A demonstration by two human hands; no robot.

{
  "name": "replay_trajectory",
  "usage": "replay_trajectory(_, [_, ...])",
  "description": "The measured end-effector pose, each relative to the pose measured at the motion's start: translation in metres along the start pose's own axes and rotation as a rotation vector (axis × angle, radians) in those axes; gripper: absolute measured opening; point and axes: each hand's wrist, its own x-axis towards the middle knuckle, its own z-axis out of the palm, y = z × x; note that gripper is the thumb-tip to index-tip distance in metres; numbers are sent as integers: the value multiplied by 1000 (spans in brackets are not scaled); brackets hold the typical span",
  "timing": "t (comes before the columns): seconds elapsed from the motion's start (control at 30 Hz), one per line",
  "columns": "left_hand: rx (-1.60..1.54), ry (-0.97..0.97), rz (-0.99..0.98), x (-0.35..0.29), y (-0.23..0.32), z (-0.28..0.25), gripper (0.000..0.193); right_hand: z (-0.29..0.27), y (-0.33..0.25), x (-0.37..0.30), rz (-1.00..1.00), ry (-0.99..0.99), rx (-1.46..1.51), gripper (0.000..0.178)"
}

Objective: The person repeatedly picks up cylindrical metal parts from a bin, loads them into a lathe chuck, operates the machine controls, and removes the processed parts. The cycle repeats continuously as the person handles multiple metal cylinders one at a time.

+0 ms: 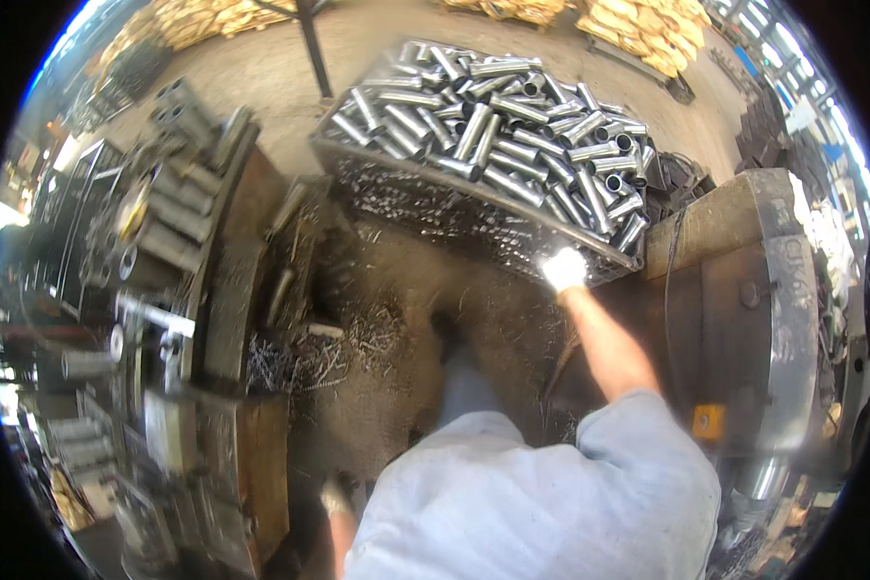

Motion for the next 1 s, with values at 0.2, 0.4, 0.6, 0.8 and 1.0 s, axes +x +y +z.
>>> replay_trajectory(0.2, [769, -547, 511, -74, 170, 254, 29, -17, 133, 174, 510, 7, -263, 68])
replay_trajectory(0.4, [1111, -811, 688, -119, 239, 430, 37, 12, 190, 207, 431, -70, -619, 61])
replay_trajectory(0.6, [664, -1115, 302, -151, 236, 573, 81, -34, 99, 136, 165, -507, 536, 46])
replay_trajectory(0.8, [18, -819, 68, -168, 280, 582, 46, 36, 11, 181, -188, -21, 141, 61])
replay_trajectory(1.0, [1019, -422, 483, -127, 300, 368, 86, 95, 22, 311, -204, -586, -422, 54])
